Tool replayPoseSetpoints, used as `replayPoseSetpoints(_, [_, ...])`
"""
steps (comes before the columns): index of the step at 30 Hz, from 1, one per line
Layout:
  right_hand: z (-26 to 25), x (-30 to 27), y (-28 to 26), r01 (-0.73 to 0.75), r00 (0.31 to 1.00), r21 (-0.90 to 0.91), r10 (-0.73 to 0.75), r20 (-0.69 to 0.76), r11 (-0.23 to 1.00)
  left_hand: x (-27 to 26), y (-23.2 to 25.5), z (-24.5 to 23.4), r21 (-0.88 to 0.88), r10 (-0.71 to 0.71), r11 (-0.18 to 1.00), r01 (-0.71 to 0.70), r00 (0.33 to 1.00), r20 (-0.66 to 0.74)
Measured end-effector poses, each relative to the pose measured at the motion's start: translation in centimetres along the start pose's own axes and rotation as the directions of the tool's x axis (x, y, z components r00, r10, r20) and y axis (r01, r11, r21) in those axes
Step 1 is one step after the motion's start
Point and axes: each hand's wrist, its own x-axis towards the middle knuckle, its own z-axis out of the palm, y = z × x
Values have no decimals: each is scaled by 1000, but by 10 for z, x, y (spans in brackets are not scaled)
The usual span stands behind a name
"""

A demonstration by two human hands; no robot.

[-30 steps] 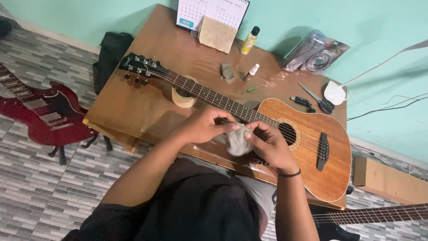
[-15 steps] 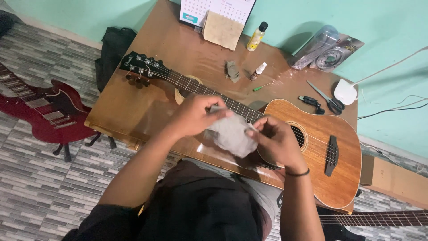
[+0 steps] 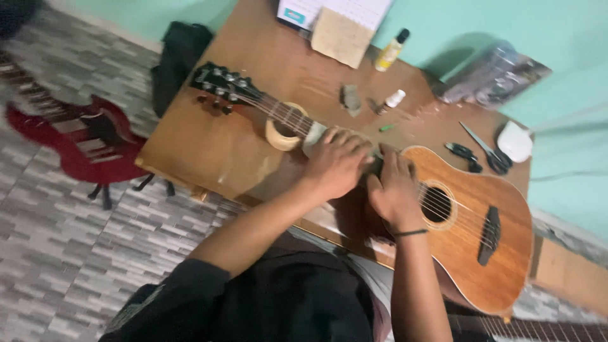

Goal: The person cleans the headstock and tuning pegs of an acoustic guitar with a cloth. They then apply a liquid from a small bottle onto the cloth and wipe the guitar's body and fretboard. Finally, the person lifts the guitar to inspect the neck.

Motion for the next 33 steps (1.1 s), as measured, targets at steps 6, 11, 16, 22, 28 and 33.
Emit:
replayPoseSetpoints(6, [-9,-11,-22,25,999,-136,-31,-43,990,-24,-20,-29,97,-59,994,45,989,137])
replayPoseSetpoints(11, [5,16,-28,2,1000,-246,-5,-12,969,-14,-26,-85,160,-209,976,148,840,501])
replayPoseSetpoints(16, [18,41,-50,-24,1000,-222,23,-8,975,9,-29,-80,191,-349,937,292,803,483])
replayPoseSetpoints(22, [19,39,-51,-53,998,-221,45,-44,974,-4,-34,-59,288,-372,925,248,744,555])
replayPoseSetpoints(28, [33,49,-60,-102,991,-262,121,58,960,-17,-36,-88,270,-253,953,138,852,459])
replayPoseSetpoints(33, [23,42,-79,-129,991,-266,114,-72,955,27,-64,-82,248,-433,901,355,727,533])
